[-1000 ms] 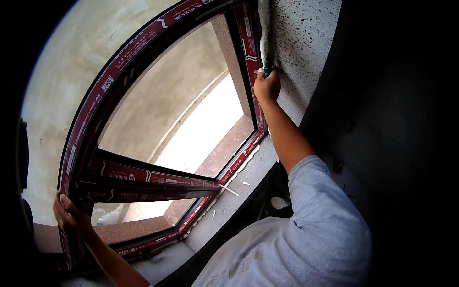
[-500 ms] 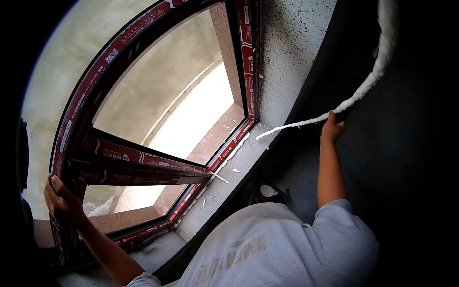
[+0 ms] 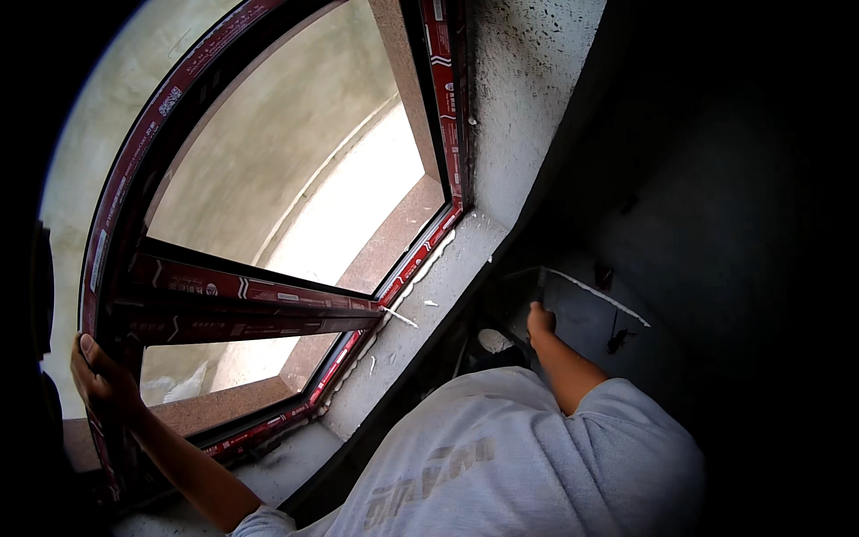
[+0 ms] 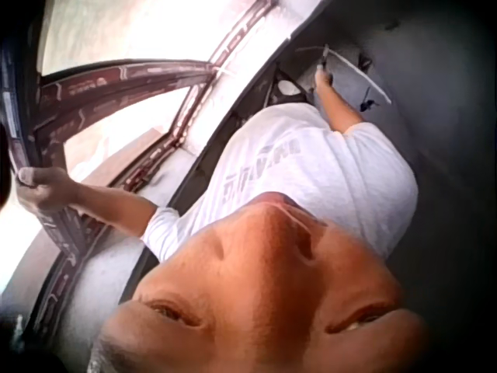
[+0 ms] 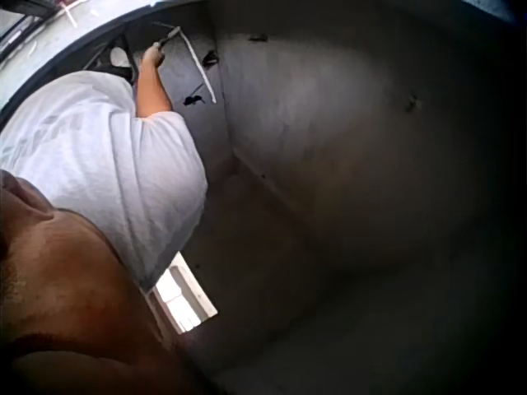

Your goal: The person installs a window frame into a wall opening, using a utility knife to trim excess sealant around the perimeter. They repeatedly scrape and smooth the sealant along the top, sides, and bottom edges of the frame.

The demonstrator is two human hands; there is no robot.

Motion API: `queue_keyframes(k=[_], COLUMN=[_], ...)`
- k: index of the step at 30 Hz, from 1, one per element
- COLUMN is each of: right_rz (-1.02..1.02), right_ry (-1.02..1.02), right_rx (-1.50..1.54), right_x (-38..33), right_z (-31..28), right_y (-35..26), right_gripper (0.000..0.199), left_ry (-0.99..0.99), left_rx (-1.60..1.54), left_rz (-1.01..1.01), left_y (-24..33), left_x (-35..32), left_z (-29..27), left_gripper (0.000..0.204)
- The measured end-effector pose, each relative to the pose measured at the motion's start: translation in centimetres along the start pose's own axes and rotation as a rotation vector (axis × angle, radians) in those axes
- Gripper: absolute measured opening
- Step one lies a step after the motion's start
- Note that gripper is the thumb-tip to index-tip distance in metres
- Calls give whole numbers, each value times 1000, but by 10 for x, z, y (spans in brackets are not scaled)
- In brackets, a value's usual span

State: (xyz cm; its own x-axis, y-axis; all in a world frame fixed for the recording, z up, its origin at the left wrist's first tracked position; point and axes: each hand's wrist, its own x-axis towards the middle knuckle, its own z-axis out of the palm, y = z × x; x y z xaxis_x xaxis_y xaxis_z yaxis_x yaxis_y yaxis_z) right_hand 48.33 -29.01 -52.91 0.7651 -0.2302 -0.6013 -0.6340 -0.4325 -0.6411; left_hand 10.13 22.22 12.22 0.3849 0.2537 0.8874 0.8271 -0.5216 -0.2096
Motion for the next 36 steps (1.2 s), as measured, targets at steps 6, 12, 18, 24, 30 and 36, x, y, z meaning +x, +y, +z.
queue_keyframes(k=[6, 12, 18, 24, 30, 36], right_rz=[-953, -922, -881, -334, -651, -850], right_ry=[30, -94, -1, -81, -238, -113], right_rx=[173, 559, 351, 32, 535, 504], right_x=[-93, -93, -37, 34, -20, 12], right_z=[108, 159, 220, 264, 237, 253], right_y=[-243, -395, -386, -210, -254, -336], right_gripper=[36, 53, 55, 63, 51, 50], left_ry=[-4, -30, -29, -15, -61, 71], left_rx=[-16, 43, 84, 95, 212, 334], left_rz=[-36, -38, -205, -141, 193, 191], left_y=[-5, -24, -10, -26, -99, -109], left_x=[-5, -1, -7, -12, -9, -19], left_z=[-1, -3, 0, -1, -13, -10], left_gripper=[44, 57, 58, 59, 54, 60])
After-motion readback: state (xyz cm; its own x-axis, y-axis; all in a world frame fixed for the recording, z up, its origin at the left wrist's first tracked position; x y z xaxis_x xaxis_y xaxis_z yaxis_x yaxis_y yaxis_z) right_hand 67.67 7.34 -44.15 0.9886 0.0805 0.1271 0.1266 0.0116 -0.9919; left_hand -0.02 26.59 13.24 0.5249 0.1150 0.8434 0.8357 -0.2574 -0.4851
